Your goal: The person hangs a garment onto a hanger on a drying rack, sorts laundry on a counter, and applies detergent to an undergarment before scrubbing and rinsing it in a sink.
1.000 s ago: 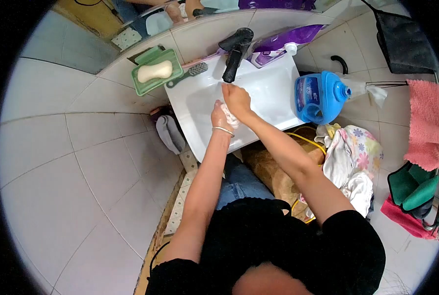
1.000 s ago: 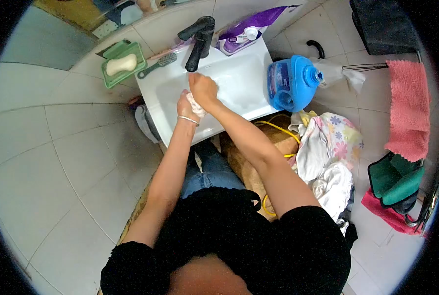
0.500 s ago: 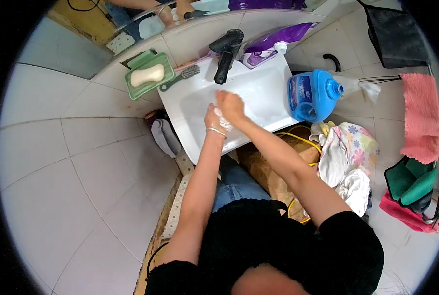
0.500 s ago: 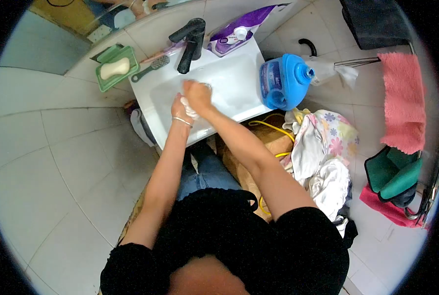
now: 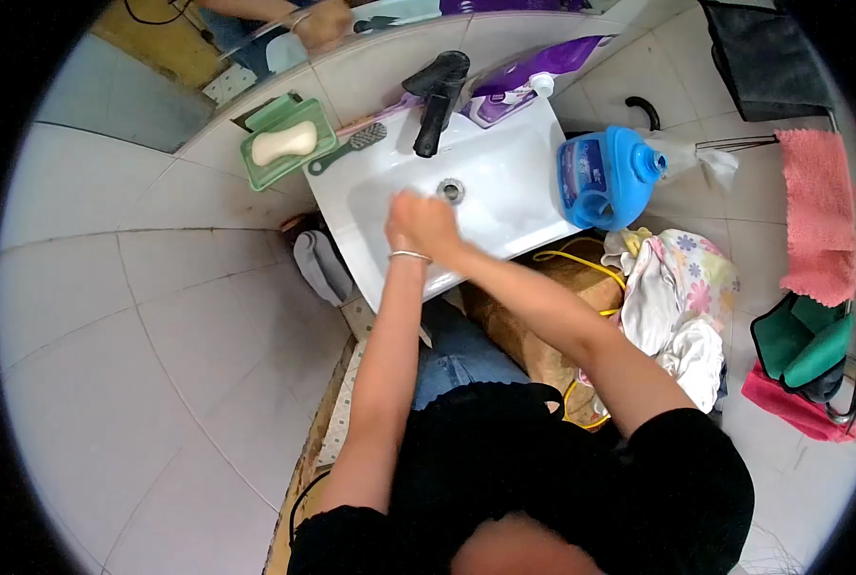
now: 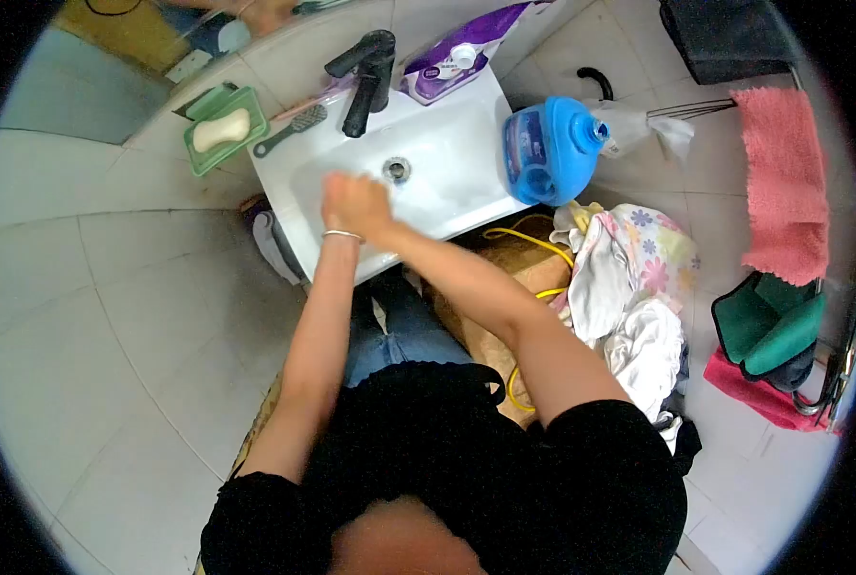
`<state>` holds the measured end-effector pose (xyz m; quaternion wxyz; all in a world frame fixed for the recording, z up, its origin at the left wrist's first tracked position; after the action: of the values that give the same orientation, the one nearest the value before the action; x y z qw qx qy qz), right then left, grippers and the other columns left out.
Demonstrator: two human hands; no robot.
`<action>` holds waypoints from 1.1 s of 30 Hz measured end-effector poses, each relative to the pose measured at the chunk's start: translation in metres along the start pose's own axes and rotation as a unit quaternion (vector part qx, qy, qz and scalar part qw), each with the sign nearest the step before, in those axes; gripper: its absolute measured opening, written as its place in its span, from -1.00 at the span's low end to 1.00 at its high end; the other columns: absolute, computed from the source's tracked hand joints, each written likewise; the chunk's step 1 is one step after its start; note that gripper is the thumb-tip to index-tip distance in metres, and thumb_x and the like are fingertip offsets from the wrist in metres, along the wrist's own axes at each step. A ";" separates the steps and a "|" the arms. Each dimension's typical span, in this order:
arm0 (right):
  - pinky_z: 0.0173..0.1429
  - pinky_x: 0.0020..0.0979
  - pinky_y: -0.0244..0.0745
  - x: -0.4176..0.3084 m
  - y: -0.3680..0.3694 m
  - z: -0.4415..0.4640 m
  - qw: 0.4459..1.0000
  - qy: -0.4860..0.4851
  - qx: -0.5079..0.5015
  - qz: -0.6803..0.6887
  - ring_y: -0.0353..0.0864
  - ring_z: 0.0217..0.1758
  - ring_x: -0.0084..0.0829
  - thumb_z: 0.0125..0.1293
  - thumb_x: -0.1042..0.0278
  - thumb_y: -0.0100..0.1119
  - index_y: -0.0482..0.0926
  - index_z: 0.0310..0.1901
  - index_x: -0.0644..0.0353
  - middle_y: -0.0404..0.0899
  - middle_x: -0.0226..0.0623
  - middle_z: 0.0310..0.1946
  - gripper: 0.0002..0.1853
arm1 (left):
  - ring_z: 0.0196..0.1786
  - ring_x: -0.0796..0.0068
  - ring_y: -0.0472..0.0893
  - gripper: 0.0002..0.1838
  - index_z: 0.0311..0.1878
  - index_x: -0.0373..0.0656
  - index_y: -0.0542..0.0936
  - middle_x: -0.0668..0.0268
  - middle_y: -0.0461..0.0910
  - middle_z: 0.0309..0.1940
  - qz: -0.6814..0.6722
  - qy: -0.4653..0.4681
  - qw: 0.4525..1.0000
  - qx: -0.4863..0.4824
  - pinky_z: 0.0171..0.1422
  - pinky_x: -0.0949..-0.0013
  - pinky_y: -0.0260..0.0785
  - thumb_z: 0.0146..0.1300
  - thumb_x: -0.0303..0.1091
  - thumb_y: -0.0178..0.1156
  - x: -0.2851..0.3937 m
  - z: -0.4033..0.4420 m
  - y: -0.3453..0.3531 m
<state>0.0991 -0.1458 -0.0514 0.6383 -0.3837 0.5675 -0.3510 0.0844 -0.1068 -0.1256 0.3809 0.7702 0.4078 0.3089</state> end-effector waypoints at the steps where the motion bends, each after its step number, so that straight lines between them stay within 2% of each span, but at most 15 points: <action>1: -0.45 -0.07 0.43 0.014 -0.012 0.015 0.996 0.072 0.027 -0.039 0.55 -0.52 -0.03 0.20 0.21 -0.03 0.50 -0.38 0.14 0.54 -0.06 -0.53 -0.80 | -0.48 0.46 0.45 -0.69 -0.46 0.01 0.37 0.42 0.42 -0.56 0.061 0.007 0.984 0.167 -0.34 0.37 0.36 0.34 -0.06 -0.12 -0.002 -0.010 0.005; 3: -0.46 -0.07 0.43 0.016 -0.023 0.008 0.984 0.158 0.069 0.053 0.55 -0.55 -0.05 0.17 0.22 -0.03 0.46 -0.32 0.12 0.53 -0.07 -0.56 -0.82 | -0.52 0.49 0.41 -0.70 -0.48 0.03 0.35 0.45 0.39 -0.61 0.084 0.045 0.983 0.156 -0.36 0.37 0.34 0.33 -0.06 -0.10 0.006 -0.002 -0.018; 5: -0.46 -0.08 0.44 -0.054 -0.039 -0.025 0.994 -0.087 0.062 0.029 0.53 -0.55 -0.01 0.24 0.19 -0.07 0.47 -0.43 0.18 0.51 -0.02 -0.60 -0.75 | -0.50 0.52 0.40 -0.72 -0.44 0.00 0.38 0.45 0.35 -0.61 0.041 0.039 0.994 0.091 -0.37 0.37 0.32 0.34 -0.09 -0.08 0.018 0.003 -0.031; 6: -0.45 -0.08 0.43 -0.046 -0.025 -0.022 0.998 -0.051 -0.020 0.004 0.52 -0.55 0.03 0.29 0.15 -0.13 0.48 -0.45 0.22 0.49 0.00 -0.63 -0.67 | -0.46 0.48 0.41 -0.72 -0.42 -0.03 0.40 0.42 0.35 -0.58 -0.002 0.038 0.999 -0.005 -0.33 0.38 0.33 0.34 -0.09 -0.07 0.016 0.016 -0.049; 10: -0.45 -0.08 0.42 0.024 -0.029 0.009 0.982 0.142 0.084 0.095 0.53 -0.59 0.00 0.30 0.17 -0.13 0.51 -0.54 0.21 0.51 -0.01 -0.65 -0.63 | -0.48 0.50 0.37 -0.70 -0.48 0.00 0.35 0.46 0.30 -0.61 0.109 0.056 0.978 0.168 -0.34 0.41 0.29 0.33 -0.07 -0.07 -0.001 -0.005 -0.008; 14: -0.43 -0.06 0.40 -0.048 -0.041 -0.022 0.996 -0.026 0.021 0.082 0.52 -0.54 0.02 0.29 0.17 -0.09 0.48 -0.48 0.21 0.51 0.01 -0.60 -0.68 | -0.45 0.50 0.38 -0.70 -0.40 -0.06 0.39 0.44 0.31 -0.55 0.018 0.029 0.992 0.120 -0.31 0.39 0.29 0.33 -0.07 -0.04 0.018 0.002 -0.018; 18: -0.44 -0.06 0.40 0.024 -0.032 0.010 0.981 0.160 0.067 0.091 0.52 -0.55 0.01 0.26 0.21 -0.07 0.48 -0.43 0.15 0.50 0.00 -0.58 -0.76 | -0.47 0.50 0.36 -0.67 -0.48 0.01 0.31 0.49 0.27 -0.56 0.102 0.057 0.980 0.164 -0.33 0.36 0.28 0.33 -0.02 -0.08 0.005 -0.019 0.016; 19: -0.44 -0.06 0.40 0.006 -0.039 0.002 0.980 0.160 0.070 0.091 0.52 -0.55 0.01 0.26 0.21 -0.07 0.48 -0.43 0.15 0.50 0.00 -0.58 -0.76 | -0.47 0.50 0.36 -0.67 -0.48 0.01 0.31 0.49 0.27 -0.56 0.103 0.057 0.980 0.161 -0.33 0.36 0.28 0.33 -0.02 -0.08 0.008 -0.006 -0.005; 21: -0.44 -0.07 0.40 -0.055 -0.047 -0.022 0.988 -0.075 0.101 0.093 0.51 -0.56 0.01 0.27 0.19 -0.08 0.49 -0.43 0.21 0.50 -0.01 -0.57 -0.72 | -0.48 0.51 0.35 -0.72 -0.45 -0.01 0.36 0.46 0.29 -0.56 -0.001 0.023 1.000 0.001 -0.38 0.36 0.29 0.32 -0.08 -0.03 0.007 0.010 -0.021; 23: -0.44 -0.08 0.39 -0.028 -0.022 -0.012 0.995 -0.070 0.044 0.048 0.52 -0.53 -0.01 0.26 0.20 -0.08 0.50 -0.43 0.20 0.51 -0.01 -0.55 -0.73 | -0.49 0.52 0.35 -0.74 -0.44 -0.02 0.38 0.44 0.30 -0.56 -0.034 -0.007 0.999 -0.023 -0.41 0.37 0.29 0.31 -0.10 0.01 0.005 -0.013 0.007; 24: -0.43 -0.10 0.39 0.026 -0.005 0.005 0.995 0.034 0.083 0.036 0.53 -0.51 -0.03 0.26 0.17 -0.06 0.49 -0.44 0.18 0.51 0.02 -0.55 -0.73 | -0.50 0.52 0.35 -0.73 -0.46 -0.01 0.37 0.44 0.29 -0.58 0.013 0.013 0.997 0.074 -0.43 0.38 0.29 0.30 -0.10 0.02 0.003 -0.018 0.011; 25: -0.42 -0.12 0.39 0.065 -0.003 0.013 0.982 0.137 0.124 0.026 0.54 -0.49 -0.05 0.25 0.15 -0.04 0.49 -0.45 0.16 0.50 0.04 -0.54 -0.72 | -0.51 0.51 0.35 -0.73 -0.48 -0.01 0.35 0.45 0.28 -0.60 0.061 0.034 0.983 0.169 -0.44 0.38 0.28 0.29 -0.11 0.03 0.007 -0.022 0.015; 27: -0.42 -0.26 0.40 0.081 -0.023 -0.002 0.961 0.210 0.095 0.154 0.56 -0.47 -0.20 0.29 0.06 -0.06 0.50 -0.47 0.12 0.54 -0.09 -0.53 -0.67 | -0.53 0.51 0.35 -0.70 -0.47 0.00 0.35 0.44 0.30 -0.62 0.030 0.028 0.985 0.167 -0.46 0.38 0.29 0.28 -0.05 0.05 0.013 -0.027 0.030; 29: -0.44 -0.40 0.36 0.096 -0.018 -0.017 0.792 0.334 0.069 0.506 0.50 -0.50 -0.44 0.32 -0.06 -0.08 0.55 -0.39 0.11 0.53 -0.35 -0.51 -0.60 | -0.53 0.52 0.34 -0.66 -0.45 -0.01 0.36 0.43 0.30 -0.61 0.002 0.060 0.995 0.075 -0.44 0.39 0.29 0.27 0.02 0.05 0.029 -0.019 0.044; 33: -0.50 -0.53 0.23 0.065 -0.056 -0.042 0.694 0.383 -0.061 0.607 0.37 -0.53 -0.63 0.31 -0.03 -0.02 0.57 -0.32 0.16 0.49 -0.52 -0.50 -0.61 | -0.43 0.52 0.44 -0.69 -0.40 -0.02 0.40 0.43 0.37 -0.55 0.038 0.080 0.996 -0.008 -0.28 0.36 0.40 0.28 0.00 0.05 0.048 -0.016 0.051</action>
<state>0.0642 -0.2324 -0.0341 0.4154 0.1733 0.8924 0.0318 0.1150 -0.0793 -0.0668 0.3407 0.7552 0.4048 0.3869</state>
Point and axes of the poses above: each hand's wrist, its own z-axis towards the middle knuckle, its own y-axis out of the palm, x = y × z, the point moved 6 cm from there along z, towards the middle knuckle
